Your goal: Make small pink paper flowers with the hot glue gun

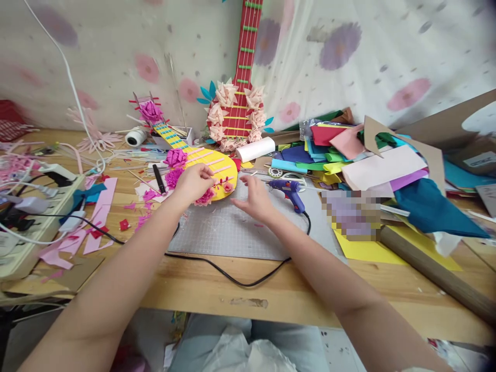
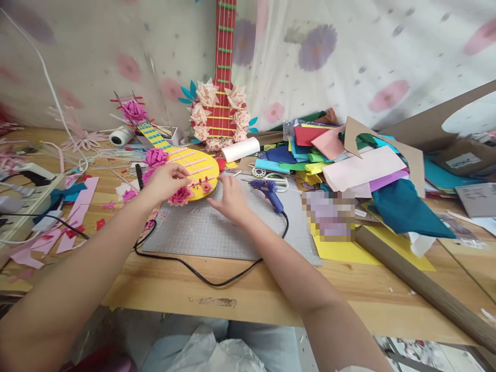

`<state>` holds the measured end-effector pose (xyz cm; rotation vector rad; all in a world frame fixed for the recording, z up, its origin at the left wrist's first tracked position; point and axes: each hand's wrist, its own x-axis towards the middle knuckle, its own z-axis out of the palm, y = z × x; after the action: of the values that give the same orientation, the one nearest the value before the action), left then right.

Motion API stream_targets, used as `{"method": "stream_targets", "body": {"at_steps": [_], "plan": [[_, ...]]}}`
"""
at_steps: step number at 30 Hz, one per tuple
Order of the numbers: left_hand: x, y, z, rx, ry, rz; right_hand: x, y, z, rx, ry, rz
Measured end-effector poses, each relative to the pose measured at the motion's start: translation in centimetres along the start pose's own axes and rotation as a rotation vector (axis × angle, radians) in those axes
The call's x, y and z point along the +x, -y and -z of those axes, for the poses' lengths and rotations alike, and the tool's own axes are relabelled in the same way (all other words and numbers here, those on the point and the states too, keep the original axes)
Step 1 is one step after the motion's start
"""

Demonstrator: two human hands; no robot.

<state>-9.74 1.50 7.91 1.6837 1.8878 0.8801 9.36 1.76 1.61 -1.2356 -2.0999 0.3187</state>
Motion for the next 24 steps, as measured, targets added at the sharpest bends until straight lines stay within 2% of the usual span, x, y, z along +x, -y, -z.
{"method": "stream_targets", "body": {"at_steps": [3, 7, 10, 15, 20, 24], "plan": [[0.1, -0.3, -0.1, 0.159, 0.003, 0.025, 1.4, 1.1, -2.6, -0.024, -0.051, 0.048], [-0.1, -1.1, -0.1, 0.268, 0.04, 0.062, 2.3, 1.5, -4.2, -0.029, -0.12, 0.033], [-0.1, -1.5, -0.4, 0.346, 0.086, 0.092, 2.6, 1.1, -4.6, 0.006, -0.14, -0.006], [0.4, -1.7, -1.2, 0.469, 0.111, -0.006, 2.7, 0.1, -4.7, 0.151, -0.178, -0.09], [0.9, -2.3, -1.9, 0.603, 0.142, -0.046, 2.7, -0.7, -5.1, 0.305, -0.174, -0.144], [1.3, -2.9, -2.4, 0.684, 0.154, -0.001, 2.8, -1.0, -5.3, 0.351, -0.173, -0.165]]}}
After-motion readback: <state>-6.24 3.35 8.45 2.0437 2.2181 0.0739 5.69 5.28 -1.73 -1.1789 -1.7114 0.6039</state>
